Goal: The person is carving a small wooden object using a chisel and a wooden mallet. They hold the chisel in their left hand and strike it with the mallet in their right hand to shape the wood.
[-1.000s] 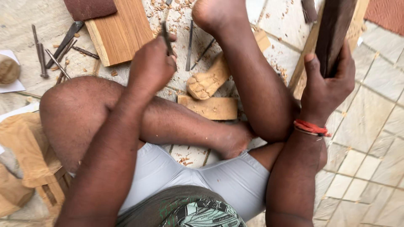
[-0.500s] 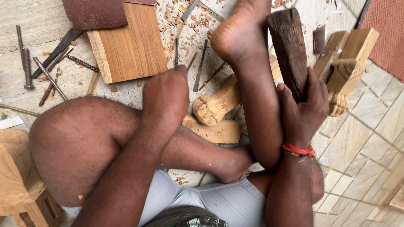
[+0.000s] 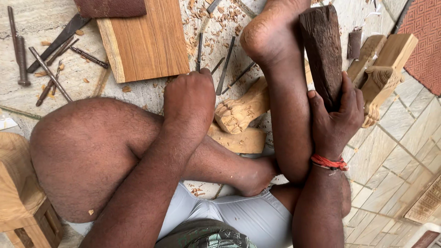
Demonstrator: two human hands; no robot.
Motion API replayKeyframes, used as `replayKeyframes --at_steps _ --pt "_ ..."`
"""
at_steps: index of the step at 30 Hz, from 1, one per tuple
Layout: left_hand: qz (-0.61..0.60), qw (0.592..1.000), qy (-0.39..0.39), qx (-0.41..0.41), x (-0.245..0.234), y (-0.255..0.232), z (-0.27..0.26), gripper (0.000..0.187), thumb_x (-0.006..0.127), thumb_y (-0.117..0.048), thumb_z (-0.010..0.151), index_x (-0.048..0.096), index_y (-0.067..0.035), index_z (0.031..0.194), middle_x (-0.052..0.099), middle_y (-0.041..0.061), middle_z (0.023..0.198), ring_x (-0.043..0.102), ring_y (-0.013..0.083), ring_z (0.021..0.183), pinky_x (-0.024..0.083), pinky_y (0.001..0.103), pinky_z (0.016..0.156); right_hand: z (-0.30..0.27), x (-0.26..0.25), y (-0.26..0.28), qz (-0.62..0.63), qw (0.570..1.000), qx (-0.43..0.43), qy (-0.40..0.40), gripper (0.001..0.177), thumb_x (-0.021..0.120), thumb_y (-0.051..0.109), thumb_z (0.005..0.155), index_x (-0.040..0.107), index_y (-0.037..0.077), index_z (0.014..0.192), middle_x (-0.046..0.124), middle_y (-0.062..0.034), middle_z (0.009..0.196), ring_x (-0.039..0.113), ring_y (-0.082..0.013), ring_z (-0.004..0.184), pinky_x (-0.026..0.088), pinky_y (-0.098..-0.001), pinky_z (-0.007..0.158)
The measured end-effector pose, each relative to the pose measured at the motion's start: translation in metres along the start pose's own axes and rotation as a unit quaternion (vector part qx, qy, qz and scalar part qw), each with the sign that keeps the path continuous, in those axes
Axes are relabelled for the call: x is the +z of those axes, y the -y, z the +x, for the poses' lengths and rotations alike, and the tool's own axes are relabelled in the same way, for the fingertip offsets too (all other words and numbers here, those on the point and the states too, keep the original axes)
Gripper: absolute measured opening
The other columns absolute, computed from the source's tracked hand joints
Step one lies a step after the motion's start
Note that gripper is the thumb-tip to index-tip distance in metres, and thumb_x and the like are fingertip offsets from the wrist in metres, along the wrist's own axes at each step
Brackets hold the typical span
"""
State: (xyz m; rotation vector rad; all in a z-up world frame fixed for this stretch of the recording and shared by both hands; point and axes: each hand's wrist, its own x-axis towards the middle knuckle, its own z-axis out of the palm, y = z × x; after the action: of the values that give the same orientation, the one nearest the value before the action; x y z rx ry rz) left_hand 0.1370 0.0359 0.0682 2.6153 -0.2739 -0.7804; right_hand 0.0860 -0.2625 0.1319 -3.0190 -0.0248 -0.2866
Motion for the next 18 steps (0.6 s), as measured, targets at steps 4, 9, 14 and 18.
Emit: replayKeyframes --at_steps 4,9,14,18 --pt "-0.030 1.000 -0.003 -0.006 -0.001 0.002 0.001 0.015 0.064 -0.006 0.096 0.066 0.000 0.110 0.072 0.016 0.086 0.075 0.0249 0.082 0.064 0.039 0.068 0.002 0.000 0.005 0.024 0.999 0.022 0.000 0.059 0.089 0.020 0.095 0.062 0.004 0.144 0.064 -0.0164 0.109 0.066 -0.0342 0.107 0.054 -0.0461 0.093" --pt "-0.003 0.998 0.017 -0.056 -0.006 0.002 -0.003 0.011 0.066 -0.010 0.098 0.067 -0.002 0.105 0.072 0.015 0.090 0.074 0.0256 0.084 0.063 0.040 0.068 -0.005 -0.004 0.008 0.015 1.000 0.012 -0.009 0.060 0.092 0.023 0.097 0.060 0.003 0.144 0.066 -0.0183 0.119 0.068 -0.0343 0.110 0.056 -0.0445 0.093" --pt "-0.021 0.993 0.065 -0.097 -0.012 0.003 -0.004 0.016 0.067 -0.016 0.099 0.067 -0.002 0.107 0.071 0.017 0.090 0.072 0.0212 0.076 0.064 0.035 0.060 -0.004 -0.003 0.009 0.003 1.000 -0.005 -0.019 0.062 0.091 0.027 0.097 0.060 0.002 0.145 0.067 -0.0186 0.122 0.068 -0.0335 0.111 0.056 -0.0427 0.094" --pt "-0.038 0.985 0.115 -0.123 -0.017 0.005 -0.001 0.014 0.068 -0.015 0.100 0.068 -0.001 0.104 0.071 0.017 0.089 0.073 0.0198 0.074 0.065 0.033 0.057 -0.008 -0.001 0.006 -0.003 1.000 0.001 -0.003 0.062 0.091 0.028 0.098 0.060 0.003 0.145 0.067 -0.0184 0.122 0.068 -0.0339 0.110 0.055 -0.0432 0.094"
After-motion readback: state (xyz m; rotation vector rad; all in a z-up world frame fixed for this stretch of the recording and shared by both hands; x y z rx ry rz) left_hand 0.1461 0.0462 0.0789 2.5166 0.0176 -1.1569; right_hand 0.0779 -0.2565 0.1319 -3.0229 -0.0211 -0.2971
